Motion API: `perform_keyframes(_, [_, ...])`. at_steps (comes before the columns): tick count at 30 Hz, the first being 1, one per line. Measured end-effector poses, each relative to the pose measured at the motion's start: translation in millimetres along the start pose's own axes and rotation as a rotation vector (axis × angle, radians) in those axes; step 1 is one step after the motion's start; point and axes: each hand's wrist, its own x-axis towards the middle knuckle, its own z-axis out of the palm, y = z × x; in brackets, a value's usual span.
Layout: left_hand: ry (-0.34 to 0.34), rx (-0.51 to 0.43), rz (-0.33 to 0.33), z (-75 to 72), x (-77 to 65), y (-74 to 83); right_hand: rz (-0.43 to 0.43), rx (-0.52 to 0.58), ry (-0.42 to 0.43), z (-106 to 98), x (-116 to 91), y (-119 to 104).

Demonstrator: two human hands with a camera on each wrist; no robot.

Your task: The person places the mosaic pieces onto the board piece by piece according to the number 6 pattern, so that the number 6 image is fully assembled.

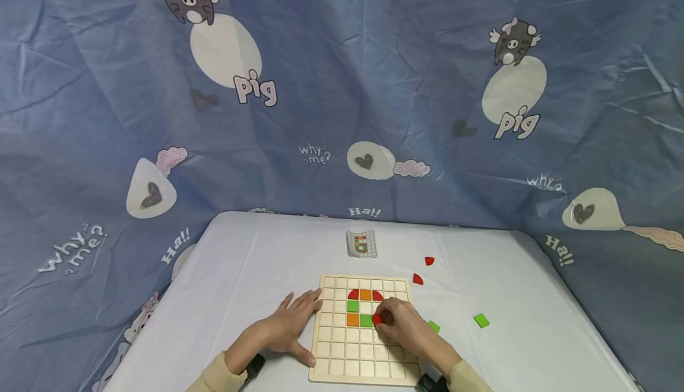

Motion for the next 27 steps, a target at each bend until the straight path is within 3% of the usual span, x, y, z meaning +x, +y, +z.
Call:
perform_keyframes(12, [-0.001,0.004,-0.018,-2.3,-1.5,3.1,0.045,0.036,0.017,-3.0,-0.9,1.0])
perform_keyframes(18, [-0.003,-0.004,-0.008,-2.1,-2.0,2.2,0.012,0.026,0.02,-2.1,-0.7,0.2])
perform_keyframes(27, [-0.003,-0.007,0.0,-3.5,-2.5,4.4,0.029,-0.02,0.047,-1.2,0.8,-3.4])
